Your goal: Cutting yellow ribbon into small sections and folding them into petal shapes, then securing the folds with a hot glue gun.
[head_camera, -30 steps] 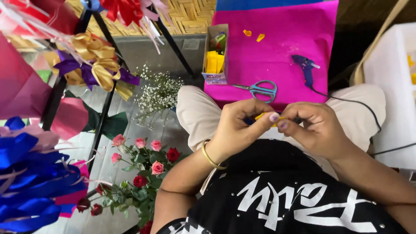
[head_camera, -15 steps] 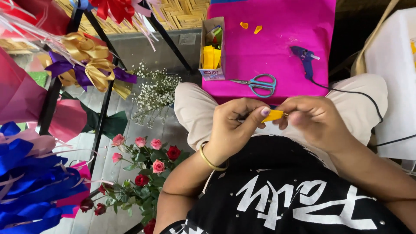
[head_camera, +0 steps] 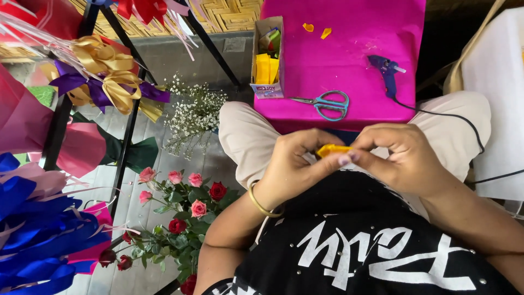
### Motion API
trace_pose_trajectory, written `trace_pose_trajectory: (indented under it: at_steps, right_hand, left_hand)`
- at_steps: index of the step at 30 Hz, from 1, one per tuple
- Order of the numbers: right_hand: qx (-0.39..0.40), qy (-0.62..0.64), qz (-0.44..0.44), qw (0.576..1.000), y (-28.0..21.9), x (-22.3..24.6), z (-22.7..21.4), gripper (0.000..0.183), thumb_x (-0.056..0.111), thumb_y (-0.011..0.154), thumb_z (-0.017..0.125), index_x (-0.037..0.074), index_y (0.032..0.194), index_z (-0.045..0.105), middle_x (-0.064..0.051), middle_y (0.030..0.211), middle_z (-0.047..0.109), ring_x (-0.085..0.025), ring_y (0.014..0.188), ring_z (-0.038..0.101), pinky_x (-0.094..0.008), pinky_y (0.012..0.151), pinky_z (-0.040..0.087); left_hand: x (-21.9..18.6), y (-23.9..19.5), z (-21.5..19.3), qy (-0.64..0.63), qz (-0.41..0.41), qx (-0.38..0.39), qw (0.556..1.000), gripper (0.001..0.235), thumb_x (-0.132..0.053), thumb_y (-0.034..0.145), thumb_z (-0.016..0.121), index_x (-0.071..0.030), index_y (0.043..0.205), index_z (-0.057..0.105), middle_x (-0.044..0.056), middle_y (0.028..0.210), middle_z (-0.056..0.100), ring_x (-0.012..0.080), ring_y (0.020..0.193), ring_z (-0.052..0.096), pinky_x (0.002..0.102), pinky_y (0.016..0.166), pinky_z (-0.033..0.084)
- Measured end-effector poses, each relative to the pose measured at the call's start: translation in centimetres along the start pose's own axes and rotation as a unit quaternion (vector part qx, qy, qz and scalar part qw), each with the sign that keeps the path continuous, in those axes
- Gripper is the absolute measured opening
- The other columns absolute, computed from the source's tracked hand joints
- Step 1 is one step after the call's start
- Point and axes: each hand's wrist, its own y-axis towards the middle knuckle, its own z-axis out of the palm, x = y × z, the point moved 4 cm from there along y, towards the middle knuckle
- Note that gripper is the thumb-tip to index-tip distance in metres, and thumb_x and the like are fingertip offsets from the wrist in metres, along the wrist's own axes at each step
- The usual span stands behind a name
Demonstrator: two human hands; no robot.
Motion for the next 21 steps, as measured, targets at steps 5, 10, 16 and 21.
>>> trace_pose_trajectory:
  at_steps: [5,10,16,21]
  right_hand:
    - [0.041,0.032,0.020,0.998,-0.4,-2.1,2.1,0.012,0.013,0.087,0.075,0.011,0.075,0.075,-0.001,0.067,0.071,-0.013,0.060,0.068,-0.026,0.059,0.053]
    - [0.053,0.084,0.101,0.990,-0.4,-11.9,2.0,0.024,0.030,0.088,0.077,0.008,0.097,0.081,-0.009,0.080,0.077,-0.016,0.078,0.069,-0.037,0.074,0.056]
    - [-0.045,-0.111,0.216,0.969,2.7,-31.7,2.1,0.028,0.024,0.102,0.072,0.008,0.125,0.074,-0.016,0.102,0.076,-0.029,0.098,0.072,-0.037,0.083,0.055]
    - [0.074,-0.217,0.198,0.953,3.7,-36.3,3.6,0.050,0.007,0.082,0.073,0.006,0.132,0.071,-0.023,0.114,0.072,-0.042,0.110,0.068,-0.049,0.097,0.053]
  left_hand:
    - [3.2,-1.5,0.1,-0.057,-0.053,0.060,0.995,0.015,-0.017,0.088,0.079,-0.007,0.098,0.073,0.005,0.082,0.074,0.0110,0.073,0.069,0.027,0.067,0.055]
    - [7.9,-1.1,-0.7,-0.124,-0.087,0.013,0.988,0.012,-0.004,0.092,0.074,-0.003,0.104,0.073,0.014,0.081,0.073,0.0175,0.078,0.070,0.033,0.071,0.059]
    - [8.9,2.7,-1.4,-0.308,-0.109,-0.079,0.942,0.024,-0.013,0.099,0.069,0.004,0.116,0.069,0.017,0.092,0.075,0.0202,0.082,0.076,0.032,0.075,0.065]
    - [9.1,5.6,-0.6,-0.306,-0.070,-0.093,0.945,0.017,-0.011,0.098,0.071,0.003,0.108,0.072,0.015,0.082,0.075,0.0177,0.076,0.076,0.030,0.071,0.064]
